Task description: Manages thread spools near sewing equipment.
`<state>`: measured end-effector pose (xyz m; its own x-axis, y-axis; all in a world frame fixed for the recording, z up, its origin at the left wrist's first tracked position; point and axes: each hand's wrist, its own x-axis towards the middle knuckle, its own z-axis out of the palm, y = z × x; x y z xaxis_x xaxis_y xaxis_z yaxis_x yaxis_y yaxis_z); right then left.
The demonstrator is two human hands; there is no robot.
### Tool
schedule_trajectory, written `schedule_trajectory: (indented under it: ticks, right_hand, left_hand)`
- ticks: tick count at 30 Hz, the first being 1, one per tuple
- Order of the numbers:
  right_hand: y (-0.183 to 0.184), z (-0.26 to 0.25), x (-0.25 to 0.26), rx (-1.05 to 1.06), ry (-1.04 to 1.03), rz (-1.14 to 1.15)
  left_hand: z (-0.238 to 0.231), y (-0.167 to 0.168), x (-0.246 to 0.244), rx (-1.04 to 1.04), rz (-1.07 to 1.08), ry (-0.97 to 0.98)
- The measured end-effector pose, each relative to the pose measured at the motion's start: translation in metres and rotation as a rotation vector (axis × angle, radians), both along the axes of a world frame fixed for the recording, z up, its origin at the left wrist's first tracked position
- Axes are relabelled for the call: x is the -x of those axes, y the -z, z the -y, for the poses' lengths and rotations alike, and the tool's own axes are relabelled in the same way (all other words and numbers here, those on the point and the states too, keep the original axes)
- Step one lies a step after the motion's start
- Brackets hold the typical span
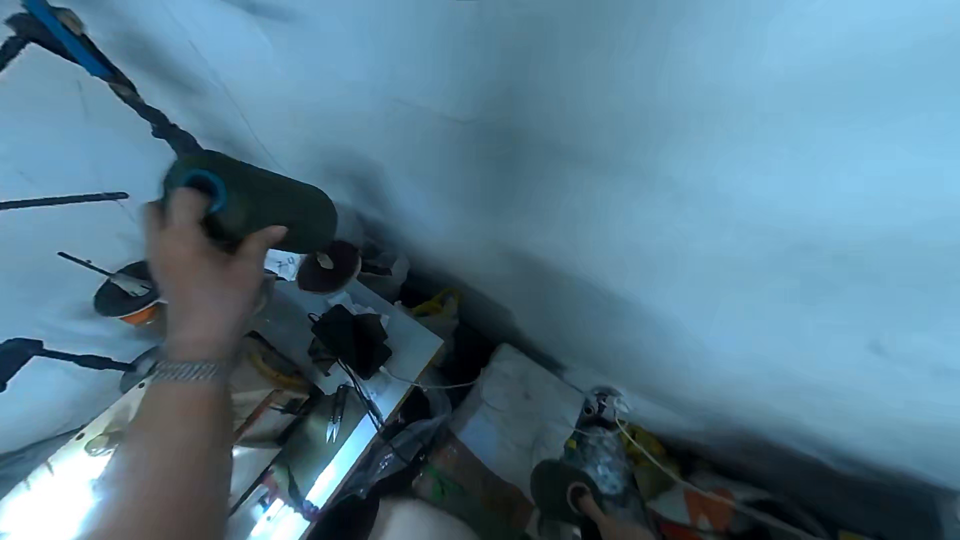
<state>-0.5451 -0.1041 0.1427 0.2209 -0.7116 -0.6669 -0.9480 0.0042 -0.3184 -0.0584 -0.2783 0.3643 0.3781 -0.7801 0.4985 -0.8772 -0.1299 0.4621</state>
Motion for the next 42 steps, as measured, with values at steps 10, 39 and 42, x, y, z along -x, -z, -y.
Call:
schedule_trajectory:
  ticks: [10, 39, 42]
  right_hand:
    - [0.013, -0.131, 0.018, -0.047, 0.311, -0.023]
    - [0.176, -0.324, 0.070, -0.327, 0.675, -0.037]
    - [0.185, -0.328, 0.067, -0.324, 0.691, -0.003]
  left_hand:
    - [-0.244, 0.137, 0.083, -0.293, -0.327, 0.343]
    - [-0.315, 0.407, 0.298, -0.818, -0.413, 0.939]
    - [-0.318, 0.430, 0.310, -0.874, -0.231, 1.084]
